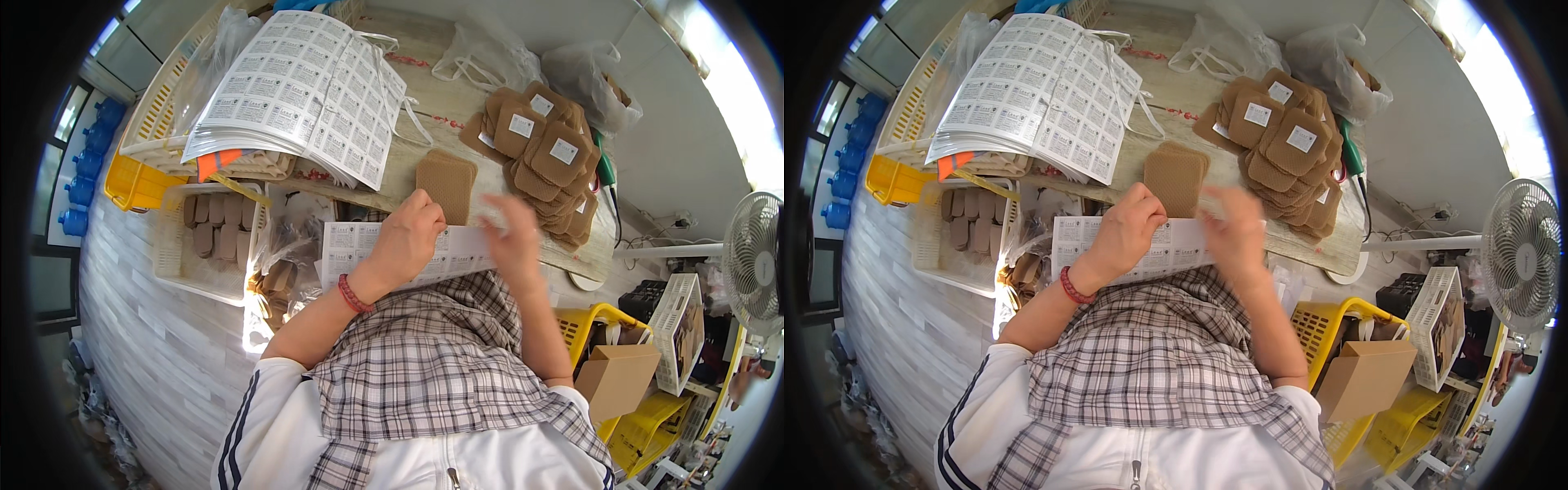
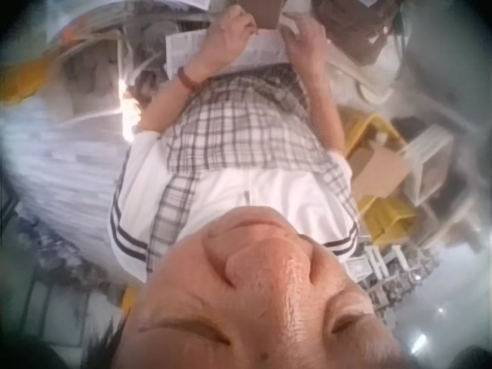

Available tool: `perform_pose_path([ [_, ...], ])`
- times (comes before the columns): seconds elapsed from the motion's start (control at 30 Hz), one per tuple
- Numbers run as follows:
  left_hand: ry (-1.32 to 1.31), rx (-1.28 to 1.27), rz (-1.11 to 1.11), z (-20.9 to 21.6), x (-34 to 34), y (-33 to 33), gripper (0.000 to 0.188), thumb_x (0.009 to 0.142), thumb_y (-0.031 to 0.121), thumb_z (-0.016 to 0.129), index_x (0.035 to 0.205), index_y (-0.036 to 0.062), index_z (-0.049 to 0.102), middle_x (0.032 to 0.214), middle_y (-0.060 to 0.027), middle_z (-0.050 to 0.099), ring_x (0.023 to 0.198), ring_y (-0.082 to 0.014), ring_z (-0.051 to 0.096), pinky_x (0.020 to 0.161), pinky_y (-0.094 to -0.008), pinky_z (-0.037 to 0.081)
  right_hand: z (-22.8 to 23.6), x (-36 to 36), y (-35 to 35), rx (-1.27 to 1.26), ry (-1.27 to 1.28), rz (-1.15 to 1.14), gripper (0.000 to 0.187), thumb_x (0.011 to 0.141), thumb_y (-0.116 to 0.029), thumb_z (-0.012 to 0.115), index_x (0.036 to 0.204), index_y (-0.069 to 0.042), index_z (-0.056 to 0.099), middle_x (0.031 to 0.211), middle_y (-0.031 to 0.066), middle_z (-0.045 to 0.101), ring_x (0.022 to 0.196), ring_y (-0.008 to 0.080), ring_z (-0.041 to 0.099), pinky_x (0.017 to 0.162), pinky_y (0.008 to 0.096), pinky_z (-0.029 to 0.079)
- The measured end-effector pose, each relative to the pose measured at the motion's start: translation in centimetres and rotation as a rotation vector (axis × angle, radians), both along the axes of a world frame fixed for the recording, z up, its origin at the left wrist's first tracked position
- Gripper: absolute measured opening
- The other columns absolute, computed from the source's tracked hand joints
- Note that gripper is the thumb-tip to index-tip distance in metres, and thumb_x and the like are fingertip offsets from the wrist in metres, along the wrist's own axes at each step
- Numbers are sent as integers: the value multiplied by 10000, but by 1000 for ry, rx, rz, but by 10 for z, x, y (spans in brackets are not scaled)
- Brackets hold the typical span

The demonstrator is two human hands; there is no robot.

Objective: The person repeatedly peels small white labels from a sheet and affixes them to brown fabric pouches on a table. They handle the pouches one at a time, placing each labeled pouch into a growing stack. The workspace includes a sheet of labels, a pile of pouches, and a yellow basket nearby.

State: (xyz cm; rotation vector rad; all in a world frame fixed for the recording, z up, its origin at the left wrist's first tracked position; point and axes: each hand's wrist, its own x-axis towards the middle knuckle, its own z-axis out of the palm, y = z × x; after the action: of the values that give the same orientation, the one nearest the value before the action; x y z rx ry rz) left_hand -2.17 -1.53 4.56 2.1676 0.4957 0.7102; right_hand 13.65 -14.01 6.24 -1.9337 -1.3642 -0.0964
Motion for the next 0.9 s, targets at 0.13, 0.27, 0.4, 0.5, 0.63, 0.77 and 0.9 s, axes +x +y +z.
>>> perform_pose_path([
  [0.13, 54, -70, -19, -9, -13, -5, 62, 887, 47, 656, 917, -6, 646, 929, -131, 582, 828, -317, 620, 735, -395, 498, -42, -34, -1, 93, 90, 90, 237, 742, -97, 818, 965, -106, 738, 860, 38, 678, 843, 262, 633, 800, 383, 498],
  [0.27, 142, -99, 15, -22, -42, -3, 100, 882, 52, 669, 967, 0, 676, 897, -125, 626, 821, -292, 636, 726, -365, 499, -56, -29, -10, 94, 96, 152, 183, 739, -90, 814, 906, -111, 743, 858, 18, 679, 802, 235, 623, 743, 351, 481],
  [0.4, 207, -277, 55, -24, -53, -5, 86, 876, 56, 682, 934, -6, 683, 830, -111, 641, 760, -246, 635, 692, -337, 491, -59, -32, -14, 91, 49, 207, 168, 739, -80, 803, 890, -116, 739, 871, 13, 678, 801, 229, 624, 731, 352, 480],
  [0.5, 181, -288, 49, -26, -48, -3, 83, 873, 62, 689, 907, -13, 681, 815, -106, 638, 731, -221, 629, 673, -330, 481, -61, -34, -14, 117, -71, 206, 176, 729, -66, 794, 887, -113, 733, 901, 23, 680, 808, 243, 628, 720, 364, 492],
  [0.63, 234, -323, 39, -23, -45, 0, 93, 866, 98, 680, 890, 8, 676, 835, -117, 646, 789, -295, 647, 704, -386, 502, -61, -33, -17, 146, -237, 238, 206, 707, -32, 786, 891, -97, 723, 951, 42, 686, 822, 266, 632, 705, 378, 504],
  [0.77, 236, -309, 36, -20, -43, 0, 94, 867, 100, 678, 885, 7, 676, 824, -118, 646, 780, -296, 648, 695, -390, 502, -66, -40, -16, 141, -23, 160, 182, 724, -5, 768, 874, -78, 695, 987, 53, 690, 844, 279, 635, 732, 382, 513],
  [0.9, 213, -283, 12, -24, -40, 5, 96, 866, 67, 699, 902, -21, 680, 801, -98, 646, 720, -194, 626, 667, -322, 481, -68, -46, -13, 156, 40, 124, 153, 747, 17, 744, 843, -67, 660, 1000, 79, 680, 869, 302, 629, 796, 391, 527],
])
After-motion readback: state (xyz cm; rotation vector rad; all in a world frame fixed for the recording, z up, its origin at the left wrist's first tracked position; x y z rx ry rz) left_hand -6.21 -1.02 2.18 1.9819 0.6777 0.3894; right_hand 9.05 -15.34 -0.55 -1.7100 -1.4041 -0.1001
